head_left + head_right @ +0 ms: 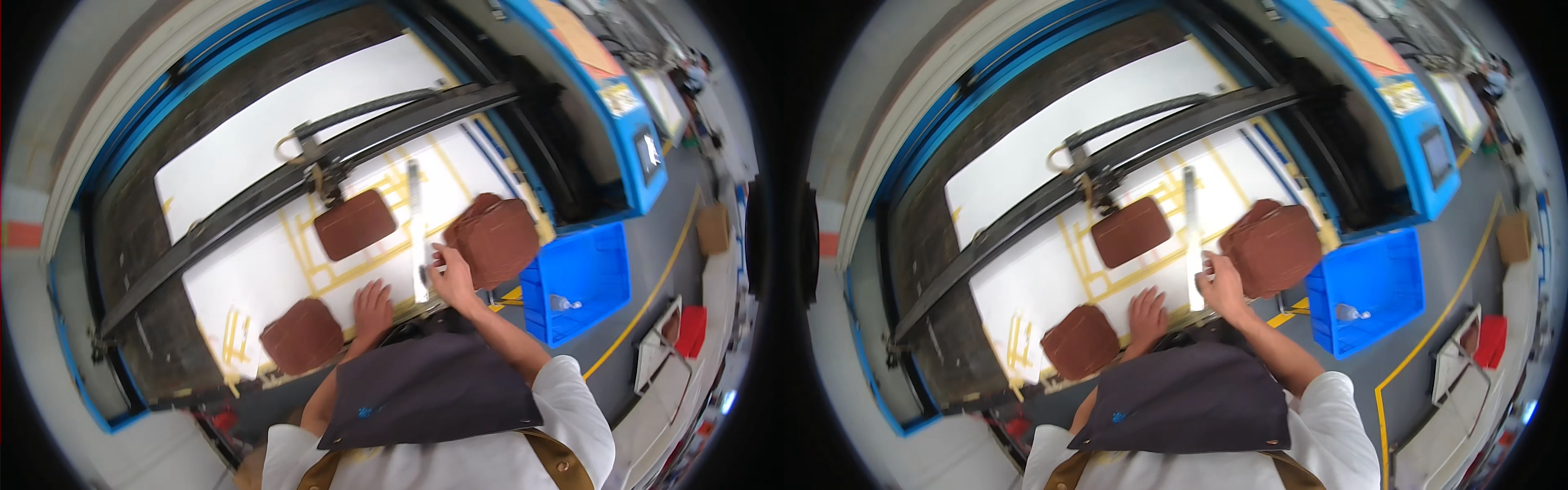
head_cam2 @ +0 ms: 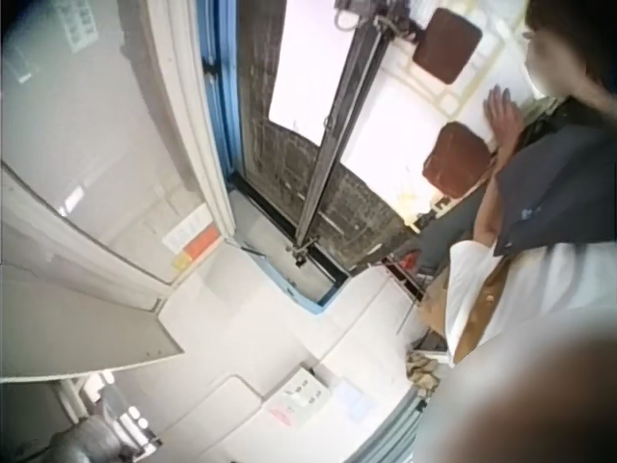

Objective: Placing leather pieces onto a laser cutting machine, aligning them with a ruler, and operating the machine's control panel.

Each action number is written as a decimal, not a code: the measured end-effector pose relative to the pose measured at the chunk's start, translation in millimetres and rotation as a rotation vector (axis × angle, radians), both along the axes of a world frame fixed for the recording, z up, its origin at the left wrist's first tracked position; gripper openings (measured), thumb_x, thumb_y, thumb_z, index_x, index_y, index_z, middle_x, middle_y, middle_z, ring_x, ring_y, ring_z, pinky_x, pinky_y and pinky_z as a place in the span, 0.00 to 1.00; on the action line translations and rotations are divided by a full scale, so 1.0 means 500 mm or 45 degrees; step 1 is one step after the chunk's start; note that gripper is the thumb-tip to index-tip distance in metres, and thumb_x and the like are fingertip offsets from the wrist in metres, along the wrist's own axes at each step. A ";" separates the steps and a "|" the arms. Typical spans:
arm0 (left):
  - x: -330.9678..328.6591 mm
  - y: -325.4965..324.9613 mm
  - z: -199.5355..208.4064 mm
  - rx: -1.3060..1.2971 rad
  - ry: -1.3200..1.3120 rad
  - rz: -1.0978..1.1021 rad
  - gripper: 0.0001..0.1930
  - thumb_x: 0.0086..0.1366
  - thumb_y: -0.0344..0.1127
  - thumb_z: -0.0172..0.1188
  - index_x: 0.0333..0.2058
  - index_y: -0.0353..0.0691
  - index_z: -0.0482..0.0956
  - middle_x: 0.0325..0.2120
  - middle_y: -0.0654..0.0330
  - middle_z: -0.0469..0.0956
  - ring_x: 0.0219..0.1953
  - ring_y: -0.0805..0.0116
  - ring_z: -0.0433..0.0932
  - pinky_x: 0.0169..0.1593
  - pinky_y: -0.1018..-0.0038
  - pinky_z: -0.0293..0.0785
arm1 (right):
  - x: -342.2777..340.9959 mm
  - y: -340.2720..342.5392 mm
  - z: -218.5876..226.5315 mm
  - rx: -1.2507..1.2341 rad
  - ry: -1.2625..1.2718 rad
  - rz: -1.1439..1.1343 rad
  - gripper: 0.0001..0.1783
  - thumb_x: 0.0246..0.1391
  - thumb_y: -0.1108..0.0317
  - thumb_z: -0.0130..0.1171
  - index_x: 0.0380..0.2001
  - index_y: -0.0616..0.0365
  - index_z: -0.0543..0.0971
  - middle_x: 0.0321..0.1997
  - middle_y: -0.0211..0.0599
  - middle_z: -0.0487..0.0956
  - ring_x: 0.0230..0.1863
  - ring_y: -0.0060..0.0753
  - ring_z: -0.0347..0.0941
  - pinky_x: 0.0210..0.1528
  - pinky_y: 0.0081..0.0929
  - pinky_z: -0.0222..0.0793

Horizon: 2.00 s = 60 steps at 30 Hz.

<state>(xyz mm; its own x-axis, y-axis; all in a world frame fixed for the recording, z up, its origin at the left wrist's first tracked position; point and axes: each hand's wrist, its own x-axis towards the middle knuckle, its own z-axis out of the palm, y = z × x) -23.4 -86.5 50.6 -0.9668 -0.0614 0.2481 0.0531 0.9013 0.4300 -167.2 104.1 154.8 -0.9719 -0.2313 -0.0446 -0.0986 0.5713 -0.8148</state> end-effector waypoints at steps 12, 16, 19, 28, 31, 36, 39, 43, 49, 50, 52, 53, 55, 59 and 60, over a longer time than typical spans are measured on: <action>0.003 -0.018 -0.042 -0.081 0.074 -0.059 0.19 0.66 0.39 0.54 0.54 0.42 0.77 0.59 0.52 0.73 0.64 0.51 0.67 0.67 0.47 0.56 | -0.447 0.719 0.448 0.025 1.112 -1.172 0.13 0.63 0.63 0.54 0.37 0.62 0.81 0.46 0.45 0.80 0.54 0.42 0.75 0.56 0.34 0.69; 0.032 -0.017 -0.037 -0.107 0.040 -0.015 0.19 0.66 0.39 0.54 0.54 0.41 0.77 0.59 0.52 0.73 0.64 0.51 0.67 0.66 0.47 0.56 | -0.526 0.743 0.376 0.014 0.506 -1.269 0.15 0.61 0.59 0.56 0.36 0.60 0.83 0.48 0.48 0.80 0.56 0.44 0.74 0.59 0.35 0.67; 0.018 -0.016 -0.038 -0.124 0.095 -0.032 0.19 0.65 0.39 0.54 0.54 0.41 0.77 0.59 0.52 0.73 0.63 0.51 0.68 0.66 0.47 0.56 | -0.557 0.812 0.334 0.365 0.811 -1.149 0.15 0.60 0.58 0.57 0.38 0.58 0.84 0.47 0.50 0.82 0.55 0.49 0.75 0.59 0.39 0.68; -0.004 -0.009 -0.010 -0.072 0.086 -0.009 0.19 0.63 0.38 0.56 0.53 0.43 0.77 0.59 0.54 0.72 0.63 0.51 0.67 0.66 0.49 0.57 | -0.516 0.760 0.406 0.077 0.841 -1.315 0.16 0.62 0.57 0.58 0.42 0.56 0.86 0.42 0.41 0.85 0.44 0.36 0.81 0.50 0.33 0.73; 0.007 -0.005 -0.006 -0.062 0.043 0.033 0.20 0.62 0.37 0.57 0.53 0.42 0.77 0.58 0.55 0.73 0.62 0.51 0.69 0.66 0.47 0.57 | -0.432 0.564 0.423 -0.013 1.353 -1.096 0.12 0.65 0.67 0.54 0.42 0.61 0.83 0.44 0.38 0.82 0.40 0.31 0.79 0.45 0.29 0.74; 0.003 -0.010 0.004 -0.053 0.050 0.051 0.20 0.62 0.38 0.58 0.53 0.43 0.77 0.59 0.56 0.73 0.63 0.55 0.68 0.66 0.48 0.58 | -0.192 0.244 0.243 -0.268 0.638 -0.324 0.05 0.60 0.74 0.58 0.37 0.62 0.81 0.34 0.33 0.81 0.31 0.24 0.76 0.36 0.22 0.73; -0.013 -0.013 0.022 -0.044 0.038 0.044 0.20 0.62 0.38 0.58 0.54 0.44 0.77 0.59 0.57 0.72 0.63 0.56 0.68 0.67 0.49 0.58 | -0.084 0.079 0.111 -0.342 -0.177 0.007 0.06 0.58 0.72 0.61 0.33 0.62 0.84 0.25 0.29 0.82 0.29 0.14 0.74 0.34 0.19 0.72; -0.029 -0.017 0.051 -0.040 0.006 0.057 0.21 0.63 0.37 0.59 0.55 0.44 0.76 0.59 0.57 0.71 0.64 0.58 0.67 0.67 0.51 0.57 | -0.002 -0.037 -0.030 -0.141 -0.299 0.450 0.12 0.58 0.63 0.64 0.34 0.63 0.83 0.20 0.33 0.79 0.22 0.18 0.73 0.27 0.24 0.69; -0.022 -0.020 0.053 -0.014 -0.066 0.058 0.22 0.63 0.36 0.59 0.57 0.46 0.75 0.61 0.57 0.70 0.64 0.56 0.66 0.68 0.52 0.55 | 0.015 -0.075 -0.135 0.116 -0.102 0.484 0.13 0.57 0.58 0.62 0.28 0.56 0.82 0.20 0.40 0.80 0.23 0.45 0.79 0.28 0.38 0.73; -0.026 -0.026 0.055 -0.013 -0.060 0.061 0.22 0.63 0.37 0.59 0.57 0.46 0.75 0.61 0.57 0.70 0.64 0.56 0.66 0.68 0.52 0.55 | 0.010 -0.079 -0.138 0.113 -0.102 0.462 0.14 0.57 0.57 0.62 0.28 0.57 0.82 0.20 0.40 0.80 0.23 0.45 0.79 0.28 0.38 0.74; -0.033 -0.033 0.058 -0.017 -0.050 0.054 0.22 0.63 0.37 0.59 0.57 0.46 0.75 0.61 0.57 0.70 0.64 0.56 0.66 0.68 0.52 0.56 | 0.001 -0.084 -0.140 0.117 -0.119 0.445 0.15 0.57 0.56 0.63 0.29 0.58 0.83 0.19 0.40 0.79 0.22 0.43 0.79 0.28 0.36 0.74; -0.034 -0.033 0.058 -0.024 -0.034 0.063 0.22 0.63 0.37 0.58 0.57 0.46 0.75 0.61 0.57 0.70 0.64 0.56 0.67 0.68 0.52 0.56 | 0.002 -0.085 -0.141 0.121 -0.126 0.441 0.15 0.57 0.56 0.63 0.29 0.58 0.83 0.19 0.40 0.79 0.22 0.43 0.79 0.28 0.36 0.74; -0.034 -0.032 0.063 -0.018 -0.042 0.063 0.21 0.64 0.37 0.58 0.56 0.45 0.75 0.61 0.57 0.71 0.64 0.57 0.67 0.68 0.52 0.56 | 0.003 -0.088 -0.144 0.052 -0.178 0.318 0.16 0.57 0.56 0.63 0.29 0.59 0.82 0.19 0.40 0.79 0.22 0.43 0.78 0.27 0.36 0.73; -0.040 -0.034 0.067 -0.003 -0.048 0.062 0.21 0.63 0.36 0.58 0.56 0.46 0.76 0.60 0.57 0.71 0.64 0.56 0.67 0.67 0.52 0.56 | 0.003 -0.092 -0.148 0.009 -0.183 0.253 0.16 0.57 0.56 0.63 0.29 0.60 0.82 0.19 0.41 0.79 0.21 0.43 0.78 0.27 0.36 0.72; -0.040 -0.035 0.068 -0.002 -0.051 0.064 0.21 0.63 0.36 0.58 0.56 0.46 0.76 0.60 0.57 0.71 0.64 0.56 0.67 0.67 0.52 0.56 | 0.003 -0.092 -0.148 0.011 -0.187 0.259 0.16 0.57 0.57 0.63 0.29 0.60 0.82 0.19 0.41 0.79 0.22 0.43 0.78 0.28 0.36 0.73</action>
